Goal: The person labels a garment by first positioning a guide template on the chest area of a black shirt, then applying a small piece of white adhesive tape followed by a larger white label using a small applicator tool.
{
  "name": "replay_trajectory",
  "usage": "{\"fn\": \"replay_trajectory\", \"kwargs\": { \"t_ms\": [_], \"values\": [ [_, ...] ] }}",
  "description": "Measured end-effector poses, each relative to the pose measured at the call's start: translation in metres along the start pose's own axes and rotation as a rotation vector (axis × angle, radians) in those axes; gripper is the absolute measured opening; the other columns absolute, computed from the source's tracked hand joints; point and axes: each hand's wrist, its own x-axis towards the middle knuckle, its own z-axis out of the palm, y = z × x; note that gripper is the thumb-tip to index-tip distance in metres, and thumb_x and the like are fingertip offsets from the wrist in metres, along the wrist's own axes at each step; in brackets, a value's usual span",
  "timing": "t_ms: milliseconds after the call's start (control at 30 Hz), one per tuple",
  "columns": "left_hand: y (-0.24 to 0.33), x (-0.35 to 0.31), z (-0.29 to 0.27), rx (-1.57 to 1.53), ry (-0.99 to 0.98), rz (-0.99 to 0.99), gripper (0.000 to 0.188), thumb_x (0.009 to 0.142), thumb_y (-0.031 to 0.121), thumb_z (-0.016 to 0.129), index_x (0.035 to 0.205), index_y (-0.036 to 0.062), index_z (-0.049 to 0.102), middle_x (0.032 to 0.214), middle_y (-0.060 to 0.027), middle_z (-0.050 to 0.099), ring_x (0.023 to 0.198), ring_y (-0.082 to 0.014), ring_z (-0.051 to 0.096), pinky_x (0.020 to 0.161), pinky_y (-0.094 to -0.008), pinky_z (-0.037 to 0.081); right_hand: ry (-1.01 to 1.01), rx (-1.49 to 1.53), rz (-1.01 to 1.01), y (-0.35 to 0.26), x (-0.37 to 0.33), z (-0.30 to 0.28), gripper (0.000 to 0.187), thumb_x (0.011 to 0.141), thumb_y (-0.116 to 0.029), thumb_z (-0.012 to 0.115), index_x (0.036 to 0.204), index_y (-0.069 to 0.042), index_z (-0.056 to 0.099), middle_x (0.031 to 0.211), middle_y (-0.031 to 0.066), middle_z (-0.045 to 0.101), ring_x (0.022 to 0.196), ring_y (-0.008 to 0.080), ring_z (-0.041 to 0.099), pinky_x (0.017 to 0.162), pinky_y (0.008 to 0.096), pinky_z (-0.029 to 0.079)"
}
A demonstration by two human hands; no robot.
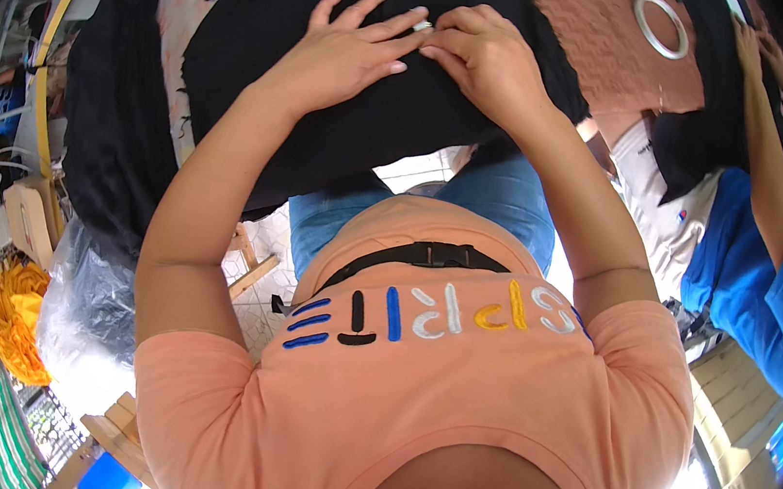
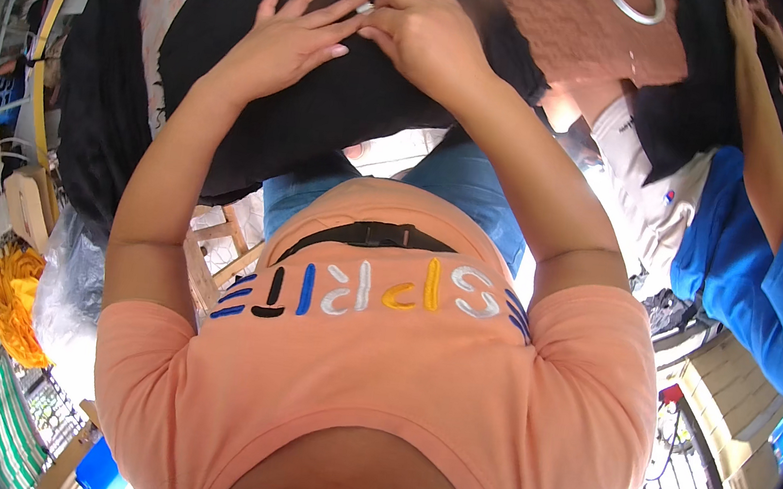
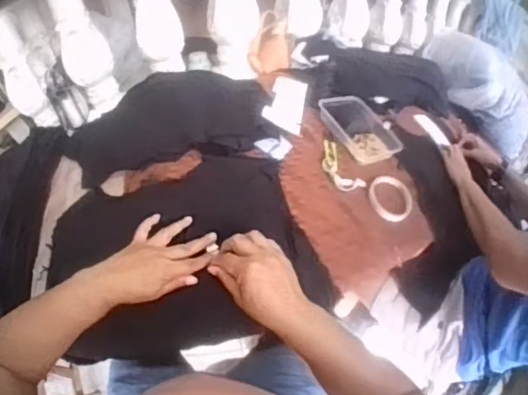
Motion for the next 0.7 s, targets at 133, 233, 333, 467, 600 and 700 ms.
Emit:
{"fn": "replay_trajectory", "kwargs": {
  "t_ms": [133, 233, 333, 467, 600, 700],
  "values": [
    [0.001, -0.006, -0.006, -0.049, -0.014, -0.001, 0.048, 0.097, 0.034, 0.055, 0.144, 0.0338, 0.048, 0.158, 0.0082, 0.034, 0.147, -0.0257, 0.027, 0.117, -0.0566, 0.012, 0.053, 0.034, 0.054, -0.004, -0.016, -0.042, 0.015, 0.081, -0.019, 0.075, 0.09, -0.007, 0.073, 0.097, 0.006, 0.067, 0.095, 0.0256, 0.062, 0.083, 0.0364, 0.05],
    [0.005, -0.006, -0.007, -0.066, -0.038, -0.021, 0.047, 0.097, 0.033, 0.056, 0.144, 0.0355, 0.049, 0.158, 0.0088, 0.034, 0.148, -0.0259, 0.026, 0.118, -0.058, 0.009, 0.213, -0.079, 0.305, 0.022, -0.047, -0.088, 0.016, 0.083, -0.019, 0.077, 0.092, -0.007, 0.072, 0.092, 0.0059, 0.069, 0.086, 0.0197, 0.066, 0.077, 0.0329, 0.052],
    [0.007, -0.002, -0.009, -0.067, -0.07, -0.031, 0.047, 0.097, 0.033, 0.056, 0.143, 0.0364, 0.049, 0.158, 0.0094, 0.033, 0.149, -0.0264, 0.022, 0.118, -0.0589, 0.008, 0.271, -0.193, 0.706, 0.06, -0.094, -0.122, 0.025, 0.082, -0.03, 0.076, 0.089, -0.006, 0.071, 0.09, 0.0077, 0.071, 0.084, 0.0248, 0.069, 0.073, 0.0348, 0.053],
    [0.008, -0.003, -0.012, -0.088, -0.099, -0.049, 0.047, 0.097, 0.034, 0.055, 0.143, 0.037, 0.049, 0.16, 0.0086, 0.03, 0.15, -0.0289, 0.019, 0.118, -0.059, 0.006, 0.229, -0.311, 0.912, 0.083, -0.126, -0.145, 0.035, 0.081, -0.04, 0.077, 0.09, -0.006, 0.072, 0.082, 0.0087, 0.072, 0.077, 0.0217, 0.071, 0.07, 0.032, 0.054],
    [0.006, -0.002, -0.013, -0.12, -0.115, -0.078, 0.045, 0.097, 0.037, 0.055, 0.142, 0.0364, 0.051, 0.161, 0.0068, 0.028, 0.151, -0.0311, 0.017, 0.118, -0.0584, 0.006, 0.175, -0.199, 1.051, 0.097, -0.133, -0.144, 0.039, 0.082, -0.044, 0.075, 0.093, -0.007, 0.075, 0.084, 0.0106, 0.073, 0.079, 0.0231, 0.071, 0.073, 0.0325, 0.053],
    [0.006, 0.001, -0.016, -0.194, -0.151, -0.127, 0.043, 0.097, 0.037, 0.055, 0.14, 0.0355, 0.054, 0.161, 0.0042, 0.027, 0.151, -0.0312, 0.016, 0.118, -0.0591, 0.004, 0.149, -0.096, 1.063, 0.107, -0.135, -0.146, 0.037, 0.082, -0.041, 0.075, 0.094, -0.006, 0.075, 0.083, 0.0117, 0.073, 0.079, 0.0238, 0.071, 0.073, 0.0327, 0.053]
  ]
}}
